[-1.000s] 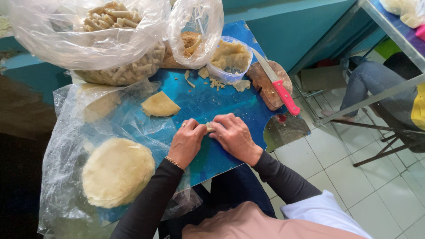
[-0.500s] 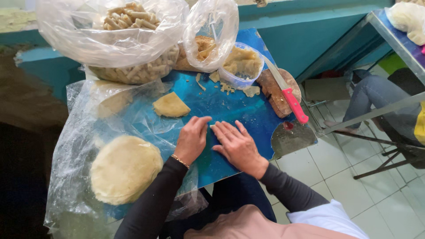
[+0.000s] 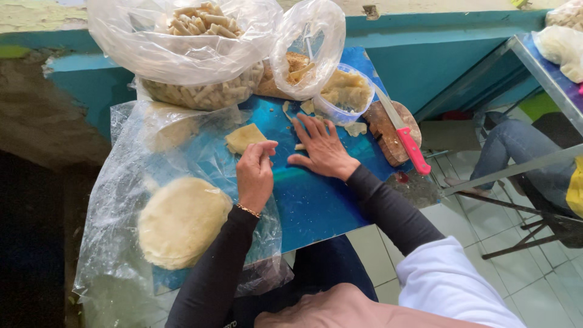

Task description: The person pinches off pieces of dough, flattens them into small triangular wrappers, spoons brown filling from a container onto each wrapper, and folds and pinches the dough closed around the filling. At one point they use a knife to cut a piece of dough, and finished pastries accumulate in a large plastic bag.

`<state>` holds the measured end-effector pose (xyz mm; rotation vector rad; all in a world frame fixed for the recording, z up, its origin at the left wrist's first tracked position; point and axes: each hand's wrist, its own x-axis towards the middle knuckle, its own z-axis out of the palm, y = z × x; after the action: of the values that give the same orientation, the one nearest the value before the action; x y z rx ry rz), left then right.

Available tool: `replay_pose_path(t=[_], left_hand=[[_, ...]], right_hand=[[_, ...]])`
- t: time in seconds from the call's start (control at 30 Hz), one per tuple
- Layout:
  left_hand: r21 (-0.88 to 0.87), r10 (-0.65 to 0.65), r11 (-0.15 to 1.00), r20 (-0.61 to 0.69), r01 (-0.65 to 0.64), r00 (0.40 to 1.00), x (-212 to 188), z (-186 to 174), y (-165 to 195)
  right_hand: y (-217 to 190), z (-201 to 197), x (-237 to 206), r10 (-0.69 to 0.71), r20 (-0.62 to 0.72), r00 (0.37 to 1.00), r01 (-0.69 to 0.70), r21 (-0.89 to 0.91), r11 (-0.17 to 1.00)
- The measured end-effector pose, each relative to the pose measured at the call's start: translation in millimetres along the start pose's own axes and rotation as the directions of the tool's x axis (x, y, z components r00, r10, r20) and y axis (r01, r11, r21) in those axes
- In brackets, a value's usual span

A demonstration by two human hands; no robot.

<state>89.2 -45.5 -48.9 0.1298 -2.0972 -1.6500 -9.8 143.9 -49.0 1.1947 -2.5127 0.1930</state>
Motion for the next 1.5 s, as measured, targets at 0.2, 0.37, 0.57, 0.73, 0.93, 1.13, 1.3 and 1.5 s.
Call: replay_pose_path(t=[0.2, 0.37, 0.57, 0.73, 0.93, 1.13, 1.3, 1.5], left_hand=[[-0.035, 0.046, 0.998, -0.143, -0.052, 0.989, 4.3, -16.1, -6.6], [0.169, 0.086, 0.985, -0.306, -0.035, 0.948, 16.3, -31.5, -17.3], [0.414, 0.120, 0.910, -0.189, -0.031, 0.975, 15.1, -24.1, -21.4], [0.409, 0.099, 0.912, -0.211, -0.004, 0.972, 19.8, -25.1, -31.5], [0.278, 0.068, 0.961, -0.254, 0.005, 0.965, 24.1, -26.3, -50.7], [0.241, 0.038, 0.970, -0.321, 0.043, 0.946, 22.1, -30.6, -43.3], [0.450, 0.234, 0.883, -0.167, -0.137, 0.958, 19.2, -27.4, -22.0], [0.747, 0.315, 0.604, 0.095, -0.277, 0.944, 11.1, -21.7, -16.0]], right_hand=[[-3.7, -11.3, 4.1, 0.149, 0.088, 0.985, -0.164, 0.201, 0.966], [12.9, -48.4, 42.4, 0.020, -0.021, 1.000, -0.012, 0.329, 0.944], [19.1, -100.0, 163.6, -0.056, -0.454, 0.889, 0.127, 0.128, 0.984], [-7.3, -93.5, 156.3, 0.003, -0.588, 0.809, 0.171, 0.241, 0.955], [-59.6, -23.7, 64.5, -0.085, -0.075, 0.994, 0.112, 0.522, 0.846], [-38.2, 23.2, 54.4, 0.120, 0.003, 0.993, -0.092, 0.659, 0.746], [-23.1, 58.9, 60.5, 0.238, 0.106, 0.965, -0.231, 0.770, 0.595], [3.8, 82.4, 61.9, 0.341, 0.451, 0.825, -0.442, 0.890, -0.110]])
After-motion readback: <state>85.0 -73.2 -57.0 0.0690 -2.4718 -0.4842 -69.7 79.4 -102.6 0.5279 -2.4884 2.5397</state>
